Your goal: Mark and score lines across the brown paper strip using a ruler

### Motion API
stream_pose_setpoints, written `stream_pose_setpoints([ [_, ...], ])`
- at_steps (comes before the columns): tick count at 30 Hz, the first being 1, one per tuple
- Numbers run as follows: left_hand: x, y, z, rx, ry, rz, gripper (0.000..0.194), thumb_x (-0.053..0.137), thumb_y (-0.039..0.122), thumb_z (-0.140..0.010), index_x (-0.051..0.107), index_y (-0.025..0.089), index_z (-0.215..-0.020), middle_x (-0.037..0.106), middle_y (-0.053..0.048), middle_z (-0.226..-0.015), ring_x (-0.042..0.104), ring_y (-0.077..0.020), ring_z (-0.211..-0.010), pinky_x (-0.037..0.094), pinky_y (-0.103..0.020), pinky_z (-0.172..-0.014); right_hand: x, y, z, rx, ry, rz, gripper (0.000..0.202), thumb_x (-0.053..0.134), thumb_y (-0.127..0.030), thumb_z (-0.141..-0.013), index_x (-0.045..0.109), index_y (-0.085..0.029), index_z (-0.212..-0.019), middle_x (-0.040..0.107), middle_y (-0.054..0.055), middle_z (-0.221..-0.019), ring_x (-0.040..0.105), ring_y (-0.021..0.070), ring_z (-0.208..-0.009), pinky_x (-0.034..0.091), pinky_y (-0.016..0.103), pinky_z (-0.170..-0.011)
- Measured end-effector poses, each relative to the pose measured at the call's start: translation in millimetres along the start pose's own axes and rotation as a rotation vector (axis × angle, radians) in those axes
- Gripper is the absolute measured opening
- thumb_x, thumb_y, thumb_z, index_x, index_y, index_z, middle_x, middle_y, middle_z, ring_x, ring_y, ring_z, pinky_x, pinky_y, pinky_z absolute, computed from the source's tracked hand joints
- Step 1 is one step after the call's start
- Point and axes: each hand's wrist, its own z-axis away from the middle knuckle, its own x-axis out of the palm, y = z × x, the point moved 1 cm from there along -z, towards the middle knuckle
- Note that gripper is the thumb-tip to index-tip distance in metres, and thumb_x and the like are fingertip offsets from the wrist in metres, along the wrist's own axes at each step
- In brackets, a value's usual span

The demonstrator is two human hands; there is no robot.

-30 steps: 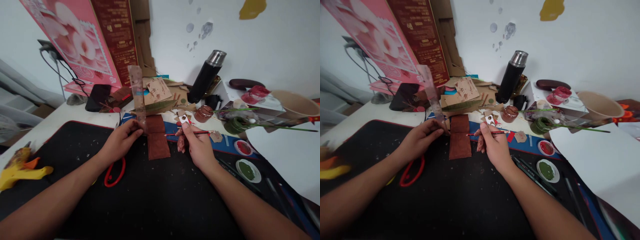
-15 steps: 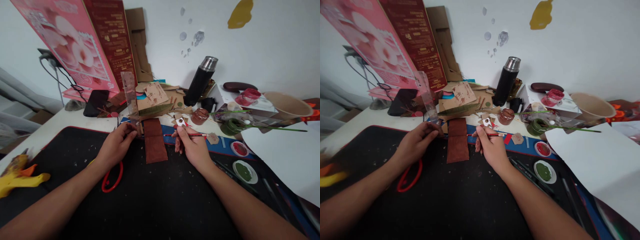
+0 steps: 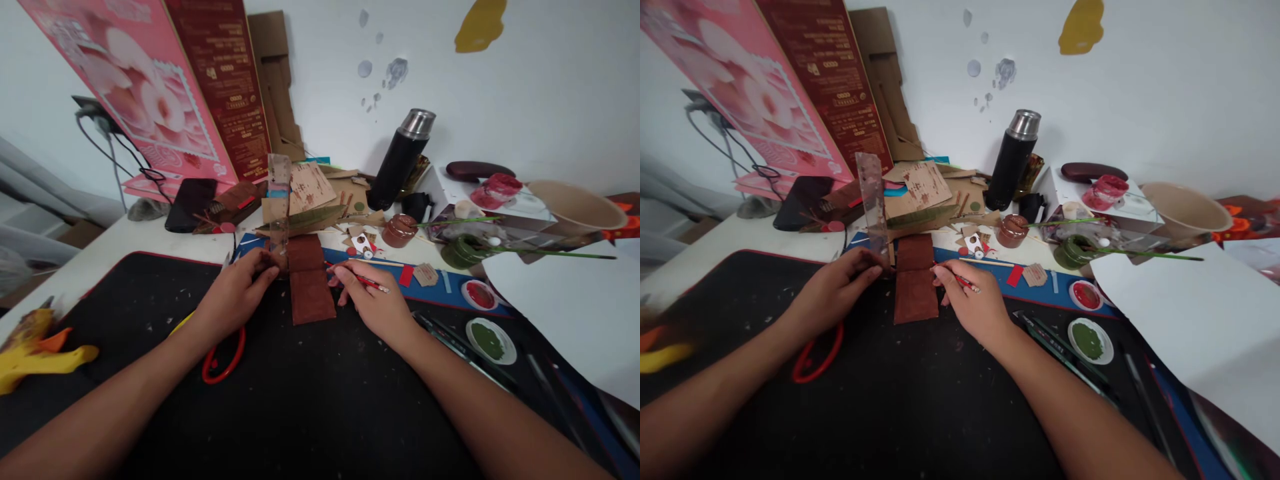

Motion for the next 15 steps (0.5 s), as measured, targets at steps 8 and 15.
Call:
stream_pose_setpoints([
  [8,-1.4,0.3,-4.1,-0.002,-0.058,0.069,0.032,0.051,0.053,-0.093,0.062,0.024,-0.103,0.075,-0.006,-0.104,0.069,-0.0273,-0.101,0.052,-0.044,-0.094,0.6,4.0,1.4,-0.054,-0.023,0.082,0.03,0.055,-0.048,-0.105,0.073,-0.024,-0.102,0.08,0.003,-0.096,0.07,0.0132,-0.059,0.052,0.029,-0.061],
  [15,-6.5,5.7,-0.6,-0.027,-0.049,-0.001,0.036,0.053,0.054,-0.089,0.064,0.023,-0.102,0.071,-0.008,-0.101,0.064,-0.0285,-0.097,0.048,-0.048,-0.095,0.6,-2.7,2.7,-0.253,-0.019,0.201,0.027,0.054,-0.042,-0.107,0.074,-0.024,-0.105,0.08,0.002,-0.093,0.072,0.0159,-0.068,0.054,0.032,-0.071],
])
